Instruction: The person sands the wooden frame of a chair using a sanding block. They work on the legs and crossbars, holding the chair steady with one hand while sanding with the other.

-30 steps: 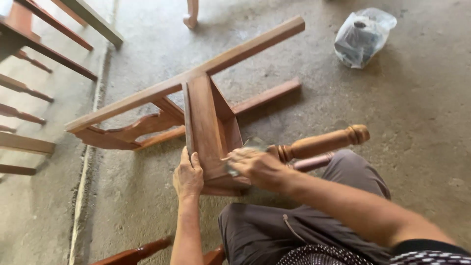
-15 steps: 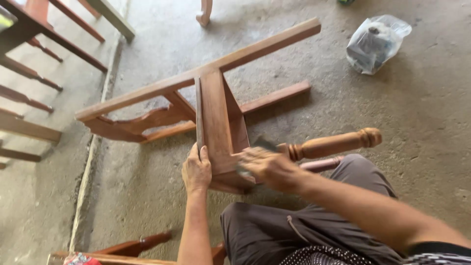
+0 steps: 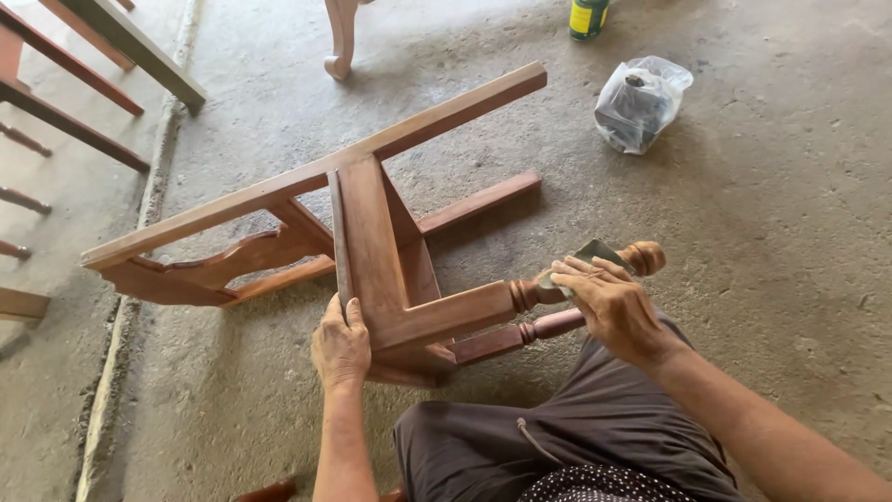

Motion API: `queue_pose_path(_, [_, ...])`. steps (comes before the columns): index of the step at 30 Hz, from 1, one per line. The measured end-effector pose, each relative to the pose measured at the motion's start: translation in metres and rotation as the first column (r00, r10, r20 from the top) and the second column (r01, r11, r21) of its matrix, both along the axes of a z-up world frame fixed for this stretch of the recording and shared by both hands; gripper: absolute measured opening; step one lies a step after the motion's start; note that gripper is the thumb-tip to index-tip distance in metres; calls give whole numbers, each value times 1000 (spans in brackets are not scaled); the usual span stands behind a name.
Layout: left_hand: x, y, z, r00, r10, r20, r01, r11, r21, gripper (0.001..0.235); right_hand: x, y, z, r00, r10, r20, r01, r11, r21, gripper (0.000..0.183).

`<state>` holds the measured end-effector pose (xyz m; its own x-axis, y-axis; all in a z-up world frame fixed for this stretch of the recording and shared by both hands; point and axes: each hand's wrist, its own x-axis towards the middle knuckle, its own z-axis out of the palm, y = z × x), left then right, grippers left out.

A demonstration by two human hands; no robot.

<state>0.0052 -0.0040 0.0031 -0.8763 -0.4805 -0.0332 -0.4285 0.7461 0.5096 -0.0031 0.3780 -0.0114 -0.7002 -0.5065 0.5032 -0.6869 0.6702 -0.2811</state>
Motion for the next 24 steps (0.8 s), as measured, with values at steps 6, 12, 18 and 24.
queue_pose_path(6, [2, 1, 2, 1000, -19, 4, 19, 1000, -16, 44, -18, -90, 6, 939, -238, 247, 240, 970, 23, 20])
queue_pose_path(12, [-5, -4, -7, 999, -43, -17, 43, 999, -16, 43, -1, -80, 7, 941, -198, 274, 240, 962, -129, 24])
queue_pose_path(18, [1, -2, -10, 996, -8, 89, 8, 1000, 0, 43, -7, -90, 18, 935, -279, 220, 300, 952, -65, 23])
queue_pose_path(24, [-13, -2, -15, 1000, 5, 25, -5, 1000, -14, 40, 3, -78, 8, 979, -167, -115, 136, 962, -236, 27])
